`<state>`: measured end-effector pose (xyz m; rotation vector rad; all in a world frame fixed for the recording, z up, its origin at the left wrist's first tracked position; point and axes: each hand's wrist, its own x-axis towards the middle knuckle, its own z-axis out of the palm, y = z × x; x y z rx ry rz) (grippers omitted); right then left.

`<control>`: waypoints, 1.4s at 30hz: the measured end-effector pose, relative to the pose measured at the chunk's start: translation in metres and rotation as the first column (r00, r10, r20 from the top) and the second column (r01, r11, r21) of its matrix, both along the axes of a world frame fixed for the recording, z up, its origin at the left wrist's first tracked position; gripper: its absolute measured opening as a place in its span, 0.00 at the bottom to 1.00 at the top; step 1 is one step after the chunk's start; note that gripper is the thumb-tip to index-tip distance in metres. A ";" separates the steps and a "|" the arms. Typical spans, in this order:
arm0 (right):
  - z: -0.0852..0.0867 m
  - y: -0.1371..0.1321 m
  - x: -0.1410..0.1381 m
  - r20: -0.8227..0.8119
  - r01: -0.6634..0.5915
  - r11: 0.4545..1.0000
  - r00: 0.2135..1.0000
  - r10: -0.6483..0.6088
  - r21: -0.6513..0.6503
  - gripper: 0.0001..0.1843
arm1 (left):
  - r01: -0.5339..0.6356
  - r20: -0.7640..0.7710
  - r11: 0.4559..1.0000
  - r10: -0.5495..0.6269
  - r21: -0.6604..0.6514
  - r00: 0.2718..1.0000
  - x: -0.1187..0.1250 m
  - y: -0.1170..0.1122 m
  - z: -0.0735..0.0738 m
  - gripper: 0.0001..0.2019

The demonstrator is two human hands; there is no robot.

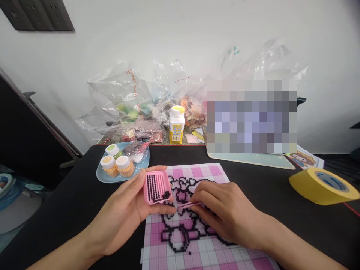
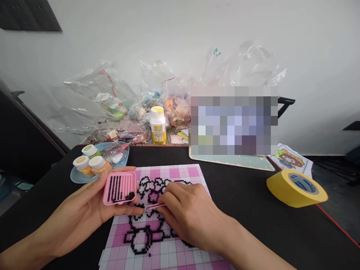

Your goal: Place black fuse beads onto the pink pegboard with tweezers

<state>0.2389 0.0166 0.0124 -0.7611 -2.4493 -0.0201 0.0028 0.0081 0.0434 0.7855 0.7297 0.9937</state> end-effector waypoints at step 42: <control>-0.001 0.002 0.001 -0.021 -0.016 0.999 1.000 0.015 -0.030 0.08 | 0.002 0.014 1.000 -0.001 -0.017 1.000 0.002 -0.001 -0.001 0.19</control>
